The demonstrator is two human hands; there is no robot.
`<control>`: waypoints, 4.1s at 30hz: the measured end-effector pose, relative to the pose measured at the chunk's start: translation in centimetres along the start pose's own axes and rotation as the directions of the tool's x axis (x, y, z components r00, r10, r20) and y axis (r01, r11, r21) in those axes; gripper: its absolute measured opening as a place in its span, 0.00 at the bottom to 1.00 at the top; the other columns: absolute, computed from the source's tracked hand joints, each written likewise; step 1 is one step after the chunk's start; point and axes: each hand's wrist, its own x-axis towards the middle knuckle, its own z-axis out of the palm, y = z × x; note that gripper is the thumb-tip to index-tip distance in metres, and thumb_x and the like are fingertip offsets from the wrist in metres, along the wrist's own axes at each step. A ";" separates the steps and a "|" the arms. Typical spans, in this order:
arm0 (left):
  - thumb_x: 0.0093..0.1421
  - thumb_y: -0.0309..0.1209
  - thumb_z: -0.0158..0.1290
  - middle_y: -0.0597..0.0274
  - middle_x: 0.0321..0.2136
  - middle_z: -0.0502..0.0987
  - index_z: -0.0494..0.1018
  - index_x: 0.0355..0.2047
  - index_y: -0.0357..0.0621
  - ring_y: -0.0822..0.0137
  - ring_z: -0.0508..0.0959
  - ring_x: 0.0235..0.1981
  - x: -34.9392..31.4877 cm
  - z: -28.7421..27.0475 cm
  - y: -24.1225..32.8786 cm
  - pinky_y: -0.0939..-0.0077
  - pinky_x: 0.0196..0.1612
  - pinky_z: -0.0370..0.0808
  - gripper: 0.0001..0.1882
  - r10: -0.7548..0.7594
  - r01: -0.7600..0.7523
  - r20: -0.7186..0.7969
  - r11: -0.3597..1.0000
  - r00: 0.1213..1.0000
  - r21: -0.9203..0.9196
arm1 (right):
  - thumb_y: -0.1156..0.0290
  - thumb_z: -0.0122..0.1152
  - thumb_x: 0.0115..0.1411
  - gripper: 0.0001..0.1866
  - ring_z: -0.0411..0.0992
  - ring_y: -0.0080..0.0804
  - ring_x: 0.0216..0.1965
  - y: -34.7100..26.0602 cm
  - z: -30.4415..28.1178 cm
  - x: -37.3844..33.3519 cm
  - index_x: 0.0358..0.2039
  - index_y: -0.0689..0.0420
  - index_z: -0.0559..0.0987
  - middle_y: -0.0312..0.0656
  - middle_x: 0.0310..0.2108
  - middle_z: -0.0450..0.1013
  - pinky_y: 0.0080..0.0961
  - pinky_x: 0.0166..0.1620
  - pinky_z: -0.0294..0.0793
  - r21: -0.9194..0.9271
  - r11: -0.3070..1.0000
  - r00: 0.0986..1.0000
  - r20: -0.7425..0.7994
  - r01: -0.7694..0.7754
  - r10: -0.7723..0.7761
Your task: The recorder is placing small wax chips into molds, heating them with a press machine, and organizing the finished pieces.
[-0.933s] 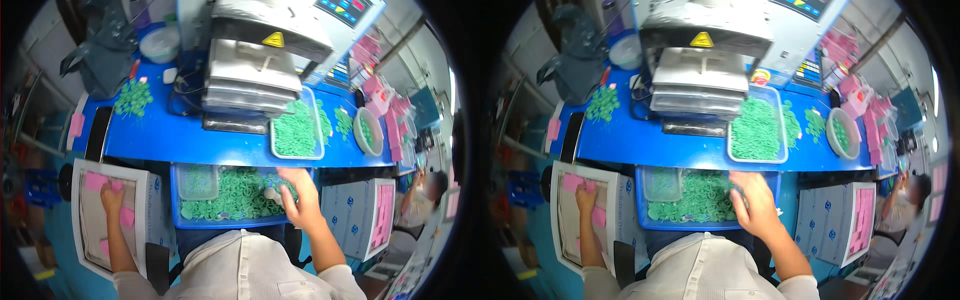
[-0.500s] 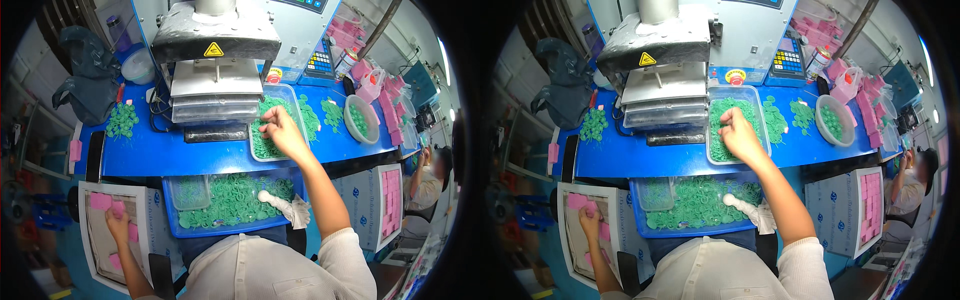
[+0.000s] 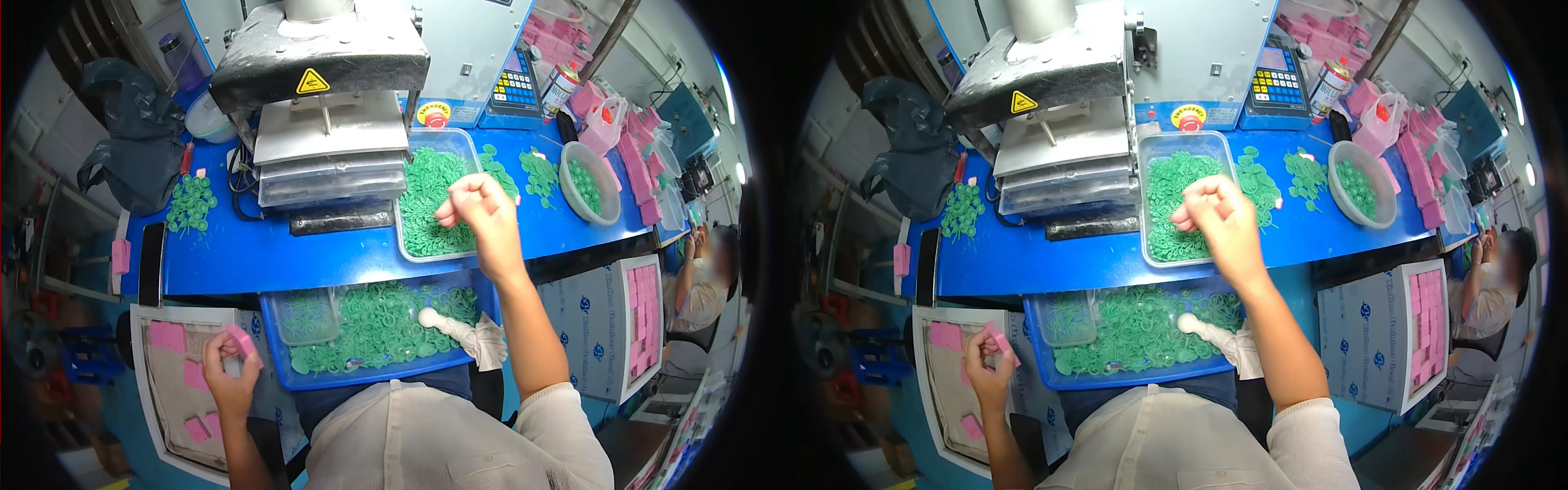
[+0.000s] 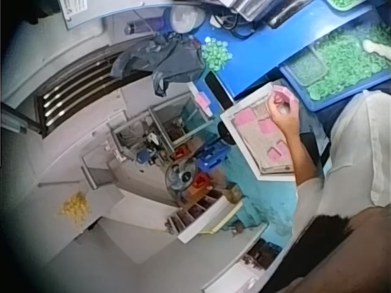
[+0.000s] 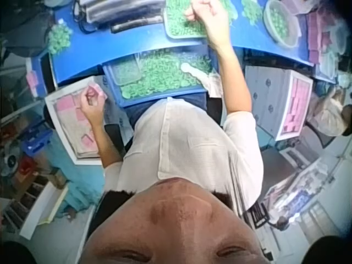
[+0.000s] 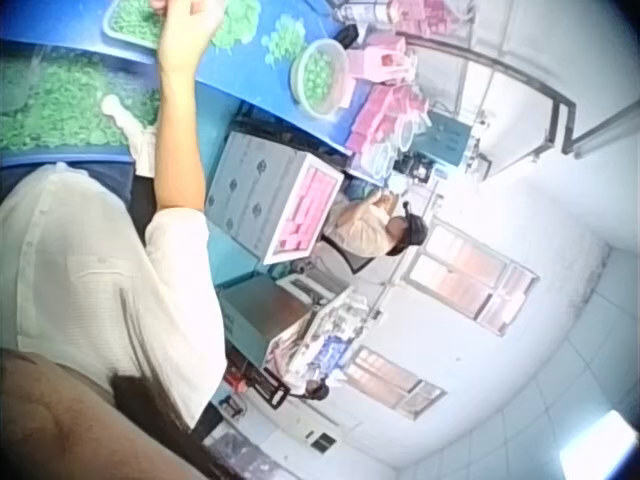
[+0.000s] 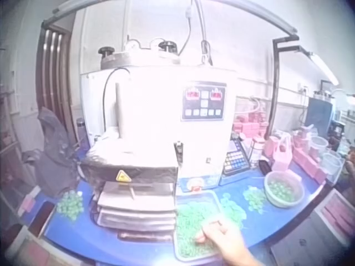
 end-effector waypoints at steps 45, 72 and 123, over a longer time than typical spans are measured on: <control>0.57 0.23 0.60 0.31 0.62 0.53 0.58 0.38 0.45 0.50 0.62 0.63 -3.3 8.8 9.4 0.53 0.63 0.60 0.19 0.228 0.380 0.550 0.515 0.803 -0.768 | 0.54 0.35 0.66 0.24 0.66 0.34 0.20 0.8 4.5 -13.8 0.26 0.63 0.69 0.45 0.20 0.65 0.31 0.26 0.66 -0.192 0.976 0.901 0.396 -0.106 0.176; 0.42 0.49 0.68 0.51 0.18 0.72 0.73 0.42 0.42 0.55 0.76 0.21 -2.9 9.1 6.9 0.64 0.26 0.74 0.32 0.242 -0.264 0.554 0.964 0.796 -0.041 | 0.78 0.65 0.51 0.14 0.72 0.45 0.39 -0.5 5.2 -14.9 0.37 0.64 0.72 0.52 0.44 0.72 0.33 0.43 0.73 -0.528 0.796 0.825 0.562 0.296 0.066; 0.53 0.19 0.59 0.49 0.38 0.79 0.74 0.44 0.31 0.61 0.81 0.40 -4.7 11.6 8.3 0.71 0.44 0.75 0.16 -0.008 0.083 0.219 0.938 0.976 -0.336 | 0.72 0.57 0.58 0.07 0.70 0.48 0.42 3.9 6.9 -15.3 0.29 0.64 0.76 0.50 0.40 0.74 0.38 0.46 0.69 -0.681 0.728 0.945 0.178 -0.083 0.275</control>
